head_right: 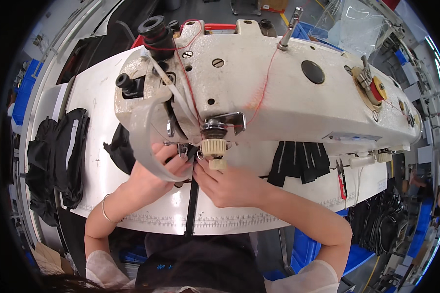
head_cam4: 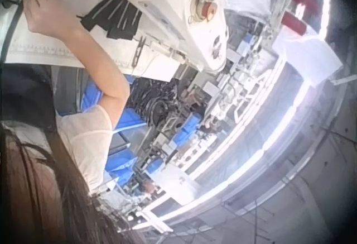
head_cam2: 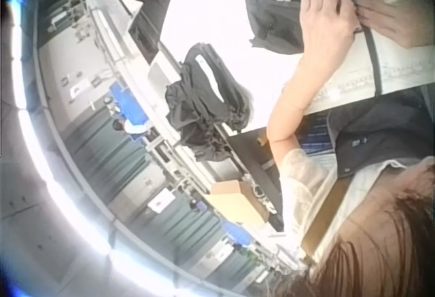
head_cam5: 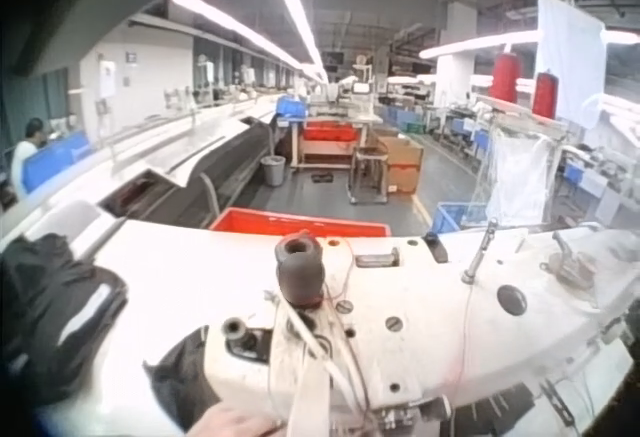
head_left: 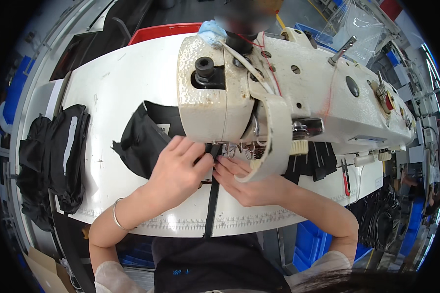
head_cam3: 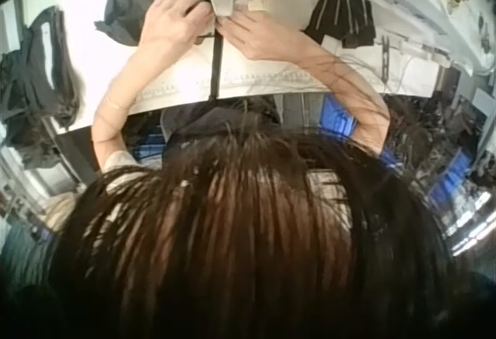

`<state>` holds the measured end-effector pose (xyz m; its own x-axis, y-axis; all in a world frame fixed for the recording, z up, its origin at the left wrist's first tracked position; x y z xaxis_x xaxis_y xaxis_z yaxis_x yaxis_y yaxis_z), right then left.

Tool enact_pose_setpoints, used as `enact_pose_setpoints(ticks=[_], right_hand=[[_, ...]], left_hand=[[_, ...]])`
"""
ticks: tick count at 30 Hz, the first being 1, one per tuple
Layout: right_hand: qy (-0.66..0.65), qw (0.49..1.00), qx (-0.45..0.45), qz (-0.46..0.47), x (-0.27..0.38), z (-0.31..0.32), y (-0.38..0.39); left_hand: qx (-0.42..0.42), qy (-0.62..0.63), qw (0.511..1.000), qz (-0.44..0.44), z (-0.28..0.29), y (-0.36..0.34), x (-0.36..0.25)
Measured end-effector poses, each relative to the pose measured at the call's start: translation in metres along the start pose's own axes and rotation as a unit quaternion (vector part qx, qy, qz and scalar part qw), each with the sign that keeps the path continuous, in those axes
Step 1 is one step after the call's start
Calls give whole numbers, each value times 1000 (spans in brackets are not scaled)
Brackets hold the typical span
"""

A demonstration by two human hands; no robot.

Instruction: Sewing a strap onto a black leather bag using an industrial sewing machine.

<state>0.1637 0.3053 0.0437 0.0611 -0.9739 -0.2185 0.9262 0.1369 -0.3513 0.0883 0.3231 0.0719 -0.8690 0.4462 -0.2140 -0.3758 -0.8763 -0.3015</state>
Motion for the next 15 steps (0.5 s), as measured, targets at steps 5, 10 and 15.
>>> enact_pose_setpoints(ticks=[5, 10, 15], right_hand=[[58, 998, 34, -3, 6, -7, -14], [-56, 994, -24, -90, -14, -5, -1], [-82, 984, -103, -123, -15, 0, 8]], left_hand=[[12, 23, 999, 19, -7, 2, 2], [28, 101, 993, 47, -14, 4, 13], [39, 213, 970, 114, -32, 21, 41]])
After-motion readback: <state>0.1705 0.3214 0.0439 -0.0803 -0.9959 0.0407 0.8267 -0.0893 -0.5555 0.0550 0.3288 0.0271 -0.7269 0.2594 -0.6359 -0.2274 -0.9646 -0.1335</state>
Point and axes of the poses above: each hand's wrist, its own y-axis away from the middle knuckle, its own z-axis out of the back of the hand, x = y × z, the point moved 10 cm from there along -y, towards the middle knuckle, and after that the axes turned 5 degrees about x, right-handed, at the moved point
